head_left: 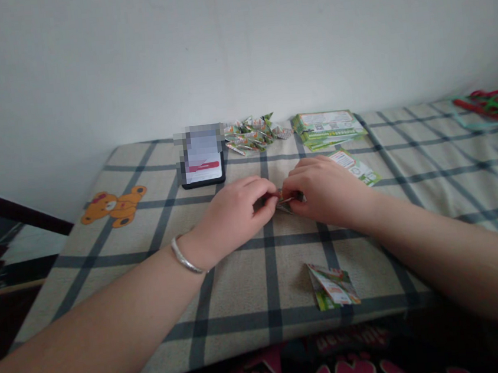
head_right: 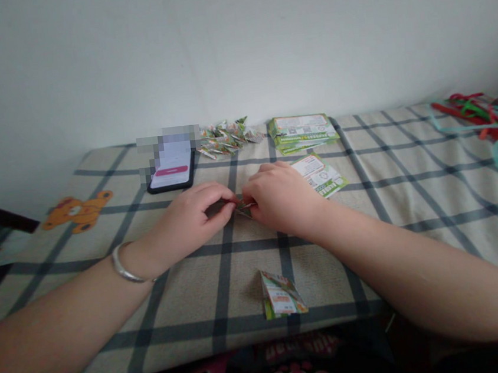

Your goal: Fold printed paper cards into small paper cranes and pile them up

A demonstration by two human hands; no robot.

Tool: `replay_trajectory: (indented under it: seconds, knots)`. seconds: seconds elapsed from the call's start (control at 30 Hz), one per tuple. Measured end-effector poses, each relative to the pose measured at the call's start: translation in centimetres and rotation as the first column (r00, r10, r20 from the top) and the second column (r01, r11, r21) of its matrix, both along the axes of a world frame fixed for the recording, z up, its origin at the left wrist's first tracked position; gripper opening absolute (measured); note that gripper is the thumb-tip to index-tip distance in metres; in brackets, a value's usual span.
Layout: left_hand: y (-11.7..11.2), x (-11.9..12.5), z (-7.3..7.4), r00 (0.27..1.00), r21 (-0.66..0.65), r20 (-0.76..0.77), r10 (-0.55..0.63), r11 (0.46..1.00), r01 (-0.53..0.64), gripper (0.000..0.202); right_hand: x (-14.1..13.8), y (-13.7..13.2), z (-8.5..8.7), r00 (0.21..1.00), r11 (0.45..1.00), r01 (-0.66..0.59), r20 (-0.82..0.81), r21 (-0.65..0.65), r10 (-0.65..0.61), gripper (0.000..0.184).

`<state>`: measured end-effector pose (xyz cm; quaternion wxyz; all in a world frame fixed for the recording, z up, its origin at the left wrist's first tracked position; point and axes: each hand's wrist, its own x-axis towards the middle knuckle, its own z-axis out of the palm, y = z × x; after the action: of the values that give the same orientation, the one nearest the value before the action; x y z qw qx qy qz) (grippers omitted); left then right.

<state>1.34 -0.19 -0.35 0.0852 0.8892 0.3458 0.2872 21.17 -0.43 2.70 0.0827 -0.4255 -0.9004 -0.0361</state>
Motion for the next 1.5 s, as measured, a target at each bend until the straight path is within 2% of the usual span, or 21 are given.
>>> replay_trajectory:
  seconds: [0.1, 0.27, 0.4, 0.5, 0.7, 0.93, 1.2, 1.33, 1.5]
  knots:
    - [0.0, 0.0, 0.1, 1.0, -0.006, 0.0, 0.013, 1.0, -0.013, 0.007, 0.1, 0.1, -0.4, 0.998, 0.999, -0.03, -0.065, -0.029, 0.028, 0.023]
    - [0.0, 0.0, 0.4, 0.999, -0.057, 0.023, 0.042, 0.998, -0.04, 0.006, 0.0, 0.1, -1.1, 0.987, 0.997, -0.022, -0.162, -0.077, 0.01, 0.016]
    - [0.1, -0.1, 0.3, 0.999, -0.072, 0.025, 0.044, 0.997, -0.042, 0.005, -0.3, 0.0, -1.5, 0.984, 1.0, -0.001, -0.179, -0.03, -0.004, 0.016]
    - [0.1, -0.1, 0.3, 0.999, -0.059, 0.026, 0.036, 0.998, -0.035, 0.006, -0.5, 0.1, -2.0, 0.978, 1.0, -0.031, -0.207, -0.001, 0.03, 0.015]
    - [0.1, -0.1, 0.4, 0.998, -0.04, 0.045, 0.039, 0.999, -0.037, 0.007, -0.5, 0.5, -2.5, 0.962, 0.999, -0.052, -0.27, -0.016, 0.045, 0.016]
    - [0.1, -0.2, 0.3, 0.999, -0.059, 0.003, 0.053, 0.997, -0.052, 0.006, 0.0, -0.2, -1.1, 0.995, 1.0, 0.002, -0.099, 0.01, -0.001, 0.016]
    - [0.0, -0.1, 0.1, 0.999, -0.024, -0.028, 0.042, 0.999, -0.043, 0.006, 0.1, -1.4, 0.1, 0.994, 0.995, 0.05, 0.096, 0.088, -0.058, 0.015]
    - [0.1, -0.1, 0.0, 1.0, -0.031, -0.017, 0.024, 0.999, -0.025, 0.009, -0.1, -1.5, -0.1, 0.992, 0.989, 0.03, 0.115, 0.146, -0.047, 0.015]
    - [0.2, -0.2, -0.1, 0.998, -0.016, -0.015, -0.057, 0.998, 0.057, 0.014, -0.1, -1.0, -0.3, 0.997, 0.991, 0.039, 0.057, 0.129, -0.047, 0.012]
